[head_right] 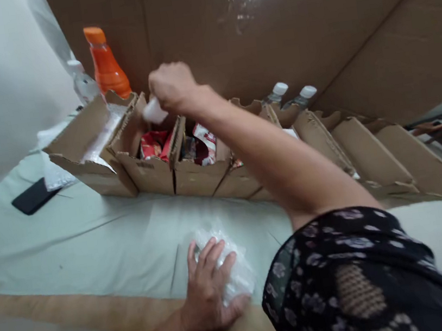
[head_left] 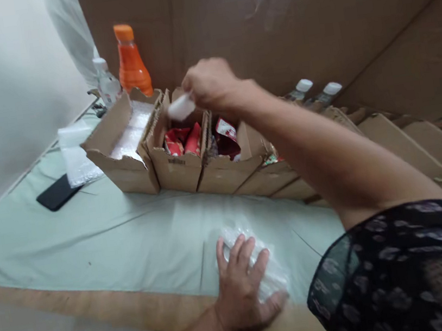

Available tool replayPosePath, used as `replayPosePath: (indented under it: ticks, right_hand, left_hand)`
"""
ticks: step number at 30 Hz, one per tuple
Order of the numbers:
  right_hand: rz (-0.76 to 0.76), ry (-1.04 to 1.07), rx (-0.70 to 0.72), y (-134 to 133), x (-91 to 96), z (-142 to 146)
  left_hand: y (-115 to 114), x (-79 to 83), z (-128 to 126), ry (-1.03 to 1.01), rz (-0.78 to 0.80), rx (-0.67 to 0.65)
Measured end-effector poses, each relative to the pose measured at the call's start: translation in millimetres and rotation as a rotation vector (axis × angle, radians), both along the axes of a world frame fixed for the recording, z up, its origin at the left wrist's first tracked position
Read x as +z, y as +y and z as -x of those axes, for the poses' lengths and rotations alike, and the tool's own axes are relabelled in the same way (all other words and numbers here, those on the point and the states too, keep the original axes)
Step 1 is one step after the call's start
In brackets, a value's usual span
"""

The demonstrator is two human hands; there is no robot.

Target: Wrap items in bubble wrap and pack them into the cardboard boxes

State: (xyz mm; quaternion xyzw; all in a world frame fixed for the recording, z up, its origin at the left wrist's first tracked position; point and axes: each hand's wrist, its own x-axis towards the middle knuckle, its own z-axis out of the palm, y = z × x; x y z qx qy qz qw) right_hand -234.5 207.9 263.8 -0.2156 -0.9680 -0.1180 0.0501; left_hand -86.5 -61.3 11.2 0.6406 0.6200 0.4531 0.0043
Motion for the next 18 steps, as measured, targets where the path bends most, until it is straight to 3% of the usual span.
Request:
replayPosePath:
  ticks: [2,4,6,9,11,13,15,18]
  right_hand:
    - [-0.045,0.199,-0.086,-20,20.6,-58]
    - [-0.069,0.422,-0.034,-49,18.6,-127]
    - [-0.030,0.511,-0.037,-82,-12.1,-194]
    - [0.142,0.482,-0.127,-125,-95.0,-264]
    - [0.297,0.424,-0.129,-144,-148.4,-283]
    - [0.408,0.361,-0.081,-153,-182.1,-286]
    - [0.479,0.279,-0.009,-151,-192.2,-283]
    - [0.587,0.089,0.111,-132,-173.2,-276]
  left_hand:
    - [-2,0.9,0,0.008,0.005,0.013]
    - [-5,0.5,-1,-0.004,-0.017,0.043]
    - [-8,-1.0,-3,-0.010,-0.056,0.064]
    - [-10,-2.6,-7,0.028,-0.099,0.077]
    - [-10,-1.6,-7,0.071,-0.109,0.069]
    - [-9,1.2,-7,0.113,-0.088,0.026]
    - [-7,4.9,-5,0.132,-0.044,-0.021]
    - [-3,8.1,-3,0.112,0.005,-0.009]
